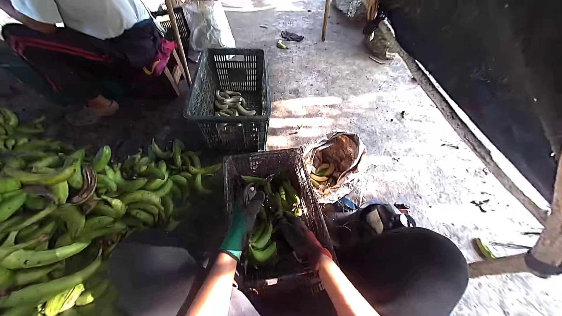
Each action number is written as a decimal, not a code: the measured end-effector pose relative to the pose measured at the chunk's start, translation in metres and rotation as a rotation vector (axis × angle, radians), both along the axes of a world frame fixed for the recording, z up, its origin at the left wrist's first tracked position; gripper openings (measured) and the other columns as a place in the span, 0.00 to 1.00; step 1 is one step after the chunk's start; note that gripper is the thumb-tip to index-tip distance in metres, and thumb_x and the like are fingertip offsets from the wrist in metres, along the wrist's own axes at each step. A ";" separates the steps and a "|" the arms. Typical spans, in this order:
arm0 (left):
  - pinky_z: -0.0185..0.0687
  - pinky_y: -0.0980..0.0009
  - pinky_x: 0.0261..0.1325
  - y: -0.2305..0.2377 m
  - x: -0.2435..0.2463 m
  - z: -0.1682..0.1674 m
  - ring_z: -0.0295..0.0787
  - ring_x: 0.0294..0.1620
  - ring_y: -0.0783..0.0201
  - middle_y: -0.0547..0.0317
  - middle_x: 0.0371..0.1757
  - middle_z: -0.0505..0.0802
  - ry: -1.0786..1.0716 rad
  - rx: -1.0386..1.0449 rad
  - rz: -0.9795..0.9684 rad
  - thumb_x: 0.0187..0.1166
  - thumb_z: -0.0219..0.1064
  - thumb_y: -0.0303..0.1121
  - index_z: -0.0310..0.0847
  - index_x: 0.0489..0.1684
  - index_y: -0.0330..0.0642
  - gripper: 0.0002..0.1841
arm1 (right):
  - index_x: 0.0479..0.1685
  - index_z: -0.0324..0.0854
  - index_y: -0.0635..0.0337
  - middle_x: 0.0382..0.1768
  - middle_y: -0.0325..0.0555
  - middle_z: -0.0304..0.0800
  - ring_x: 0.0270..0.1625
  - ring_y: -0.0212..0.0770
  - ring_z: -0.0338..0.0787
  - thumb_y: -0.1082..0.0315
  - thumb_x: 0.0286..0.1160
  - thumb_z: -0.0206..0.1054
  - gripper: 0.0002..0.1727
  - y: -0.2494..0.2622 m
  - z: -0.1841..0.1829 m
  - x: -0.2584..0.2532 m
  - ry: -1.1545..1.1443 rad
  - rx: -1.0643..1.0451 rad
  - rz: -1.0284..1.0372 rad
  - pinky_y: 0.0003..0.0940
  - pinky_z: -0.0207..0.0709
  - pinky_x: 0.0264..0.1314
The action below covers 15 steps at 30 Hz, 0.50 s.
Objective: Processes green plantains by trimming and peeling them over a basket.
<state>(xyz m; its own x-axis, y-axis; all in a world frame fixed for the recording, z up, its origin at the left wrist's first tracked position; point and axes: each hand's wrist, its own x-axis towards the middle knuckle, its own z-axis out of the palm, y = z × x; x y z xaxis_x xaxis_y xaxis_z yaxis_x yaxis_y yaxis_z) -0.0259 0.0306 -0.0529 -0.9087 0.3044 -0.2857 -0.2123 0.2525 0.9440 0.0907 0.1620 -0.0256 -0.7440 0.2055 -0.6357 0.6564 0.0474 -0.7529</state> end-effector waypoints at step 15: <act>0.67 0.36 0.80 0.032 -0.063 -0.103 0.71 0.80 0.32 0.27 0.79 0.75 0.019 -0.996 -0.554 0.77 0.70 0.35 0.56 0.89 0.34 0.39 | 0.64 0.74 0.60 0.35 0.43 0.92 0.30 0.37 0.90 0.38 0.87 0.46 0.33 0.057 0.007 0.032 0.569 -0.535 -0.477 0.33 0.88 0.32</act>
